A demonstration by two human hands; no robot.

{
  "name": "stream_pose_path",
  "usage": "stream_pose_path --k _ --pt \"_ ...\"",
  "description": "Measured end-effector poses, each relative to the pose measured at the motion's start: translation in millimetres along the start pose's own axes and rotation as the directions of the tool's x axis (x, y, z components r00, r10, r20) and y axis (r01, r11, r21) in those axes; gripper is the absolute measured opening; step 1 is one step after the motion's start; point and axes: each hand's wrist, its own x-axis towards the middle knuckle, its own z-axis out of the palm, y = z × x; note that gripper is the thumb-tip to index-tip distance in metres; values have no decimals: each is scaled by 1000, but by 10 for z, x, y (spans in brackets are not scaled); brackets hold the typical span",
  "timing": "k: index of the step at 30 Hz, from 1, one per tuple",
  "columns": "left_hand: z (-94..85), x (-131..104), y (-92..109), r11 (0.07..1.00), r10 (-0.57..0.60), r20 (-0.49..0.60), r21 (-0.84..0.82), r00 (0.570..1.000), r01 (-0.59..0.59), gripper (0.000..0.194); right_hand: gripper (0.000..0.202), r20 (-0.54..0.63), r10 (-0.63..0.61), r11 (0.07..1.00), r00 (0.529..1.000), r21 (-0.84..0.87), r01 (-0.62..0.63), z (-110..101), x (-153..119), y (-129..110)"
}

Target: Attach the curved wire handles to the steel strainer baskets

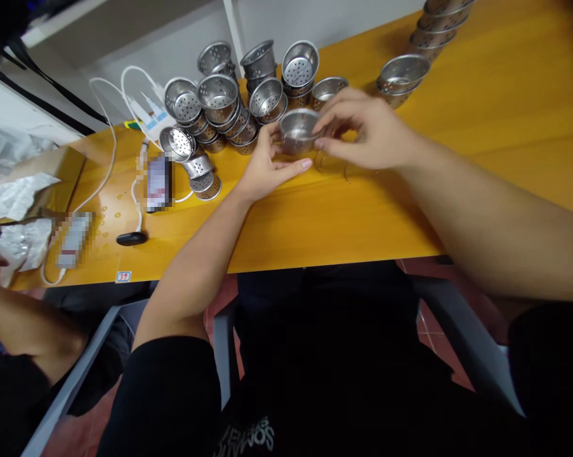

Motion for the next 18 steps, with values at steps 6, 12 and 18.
stream_pose_path --k 6,12,18 --pt "-11 -23 13 994 -98 -37 -55 995 96 92 28 -423 144 855 894 -402 -328 -382 103 308" --pt "5 -26 -23 995 -98 -34 -39 995 97 85 45 -304 327 651 895 -614 -447 -442 280 355" --pt "-3 -46 64 992 -125 -39 -40 991 124 77 56 -222 415 537 882 -723 -435 -215 451 292"
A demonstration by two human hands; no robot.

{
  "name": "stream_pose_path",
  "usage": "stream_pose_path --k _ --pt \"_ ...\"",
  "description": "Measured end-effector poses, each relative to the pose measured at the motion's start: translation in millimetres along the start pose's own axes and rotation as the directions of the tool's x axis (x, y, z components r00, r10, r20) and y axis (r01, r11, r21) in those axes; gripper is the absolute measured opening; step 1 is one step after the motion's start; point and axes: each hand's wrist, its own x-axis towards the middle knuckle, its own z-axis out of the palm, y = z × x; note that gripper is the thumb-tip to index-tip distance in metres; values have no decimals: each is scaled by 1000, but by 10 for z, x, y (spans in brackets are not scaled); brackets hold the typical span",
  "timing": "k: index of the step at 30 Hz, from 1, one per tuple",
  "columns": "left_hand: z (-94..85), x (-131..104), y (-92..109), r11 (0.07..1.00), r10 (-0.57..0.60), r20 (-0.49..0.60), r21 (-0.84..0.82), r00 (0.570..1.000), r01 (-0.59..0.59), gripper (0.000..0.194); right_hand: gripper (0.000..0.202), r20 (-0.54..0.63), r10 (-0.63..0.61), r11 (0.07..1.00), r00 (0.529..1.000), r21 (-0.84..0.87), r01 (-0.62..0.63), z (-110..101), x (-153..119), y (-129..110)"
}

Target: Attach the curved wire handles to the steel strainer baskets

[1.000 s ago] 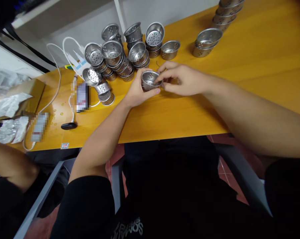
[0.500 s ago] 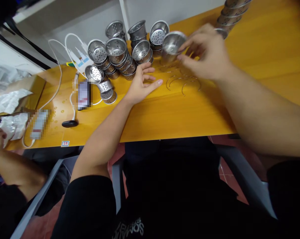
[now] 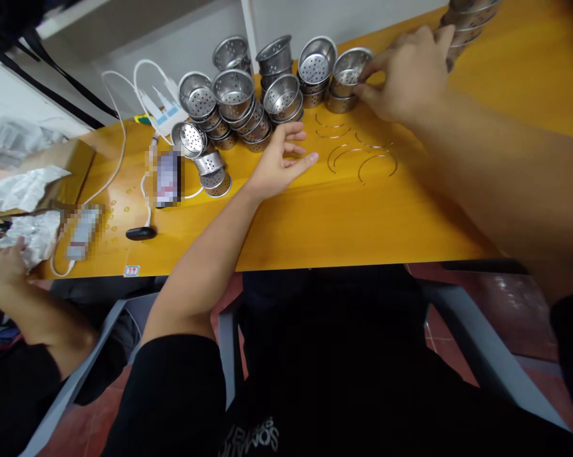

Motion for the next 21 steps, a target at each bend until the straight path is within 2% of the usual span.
stream_pose_path --k 4,10,14,16,18,21 --pt "-3 -13 34 1000 -6 10 13 1000 6 76 46 27 29 999 999 -18 -28 10 34 -19" --pt "-11 30 -105 1000 12 40 -4 999 -12 82 48 -3 -7 998 1000 62 7 5 18 93" --pt "-23 39 -148 1000 28 27 -13 999 -28 81 51 -17 -9 994 1000 113 10 -108 -35 165" --pt "-27 34 -147 999 44 16 1 999 -44 80 49 -66 46 989 997 146 -36 -185 -81 247" --pt "-29 30 -145 998 56 17 19 998 -57 79 48 -120 151 976 981 176 -129 -226 -132 371" --pt "-30 30 -145 998 51 33 18 998 -52 79 65 -123 231 961 965 183 -207 -170 -194 583"
